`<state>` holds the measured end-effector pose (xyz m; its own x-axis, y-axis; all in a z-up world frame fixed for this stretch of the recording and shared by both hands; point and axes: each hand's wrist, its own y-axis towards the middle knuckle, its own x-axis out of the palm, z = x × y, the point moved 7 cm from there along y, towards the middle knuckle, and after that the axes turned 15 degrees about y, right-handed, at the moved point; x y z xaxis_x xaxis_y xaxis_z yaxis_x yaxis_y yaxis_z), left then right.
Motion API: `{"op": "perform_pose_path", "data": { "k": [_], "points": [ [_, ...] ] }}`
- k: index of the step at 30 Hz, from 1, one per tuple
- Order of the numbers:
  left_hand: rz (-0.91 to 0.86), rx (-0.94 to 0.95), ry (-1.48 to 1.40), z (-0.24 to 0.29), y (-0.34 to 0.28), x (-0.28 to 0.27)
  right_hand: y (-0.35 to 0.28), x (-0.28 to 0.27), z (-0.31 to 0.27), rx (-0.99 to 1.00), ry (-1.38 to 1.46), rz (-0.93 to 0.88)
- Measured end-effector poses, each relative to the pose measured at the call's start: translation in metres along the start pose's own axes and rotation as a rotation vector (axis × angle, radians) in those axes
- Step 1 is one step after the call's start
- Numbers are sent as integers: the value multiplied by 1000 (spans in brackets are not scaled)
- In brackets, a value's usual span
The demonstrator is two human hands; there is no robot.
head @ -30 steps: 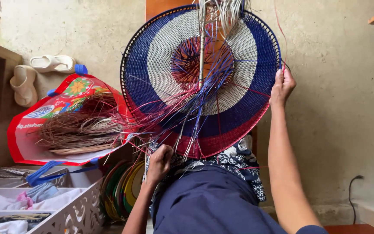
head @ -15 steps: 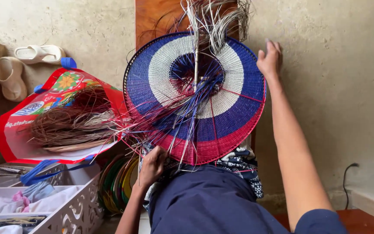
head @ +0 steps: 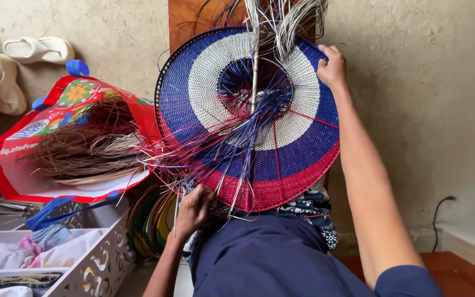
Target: Weave colored strands into a circular pattern to create a basket or mat
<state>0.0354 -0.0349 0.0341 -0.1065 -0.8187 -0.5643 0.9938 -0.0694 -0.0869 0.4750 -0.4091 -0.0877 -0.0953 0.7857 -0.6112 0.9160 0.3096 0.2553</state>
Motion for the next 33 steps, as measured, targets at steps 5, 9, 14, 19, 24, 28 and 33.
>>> {"op": "perform_pose_path", "data": {
  "k": [5,9,14,19,24,28,33],
  "points": [
    [24,-54,-15,-9,-2,-2,-4,-5,-9,-26,15,8],
    [48,-33,-10,-12,0,3,-11,-5,-54,-136,-215,64],
    [75,4,-29,-10,5,6,-55,25,-253,-369,92,92],
    [94,44,-46,-26,4,10,-168,111,-376,-525,413,-270],
    [46,38,-65,-44,2,15,-231,157,-384,-576,85,-460],
    [29,31,-70,-28,6,6,-240,147,-391,-599,93,-443],
    [27,-3,-102,-24,7,1,-254,152,-386,-432,208,-465]
  ]
}}
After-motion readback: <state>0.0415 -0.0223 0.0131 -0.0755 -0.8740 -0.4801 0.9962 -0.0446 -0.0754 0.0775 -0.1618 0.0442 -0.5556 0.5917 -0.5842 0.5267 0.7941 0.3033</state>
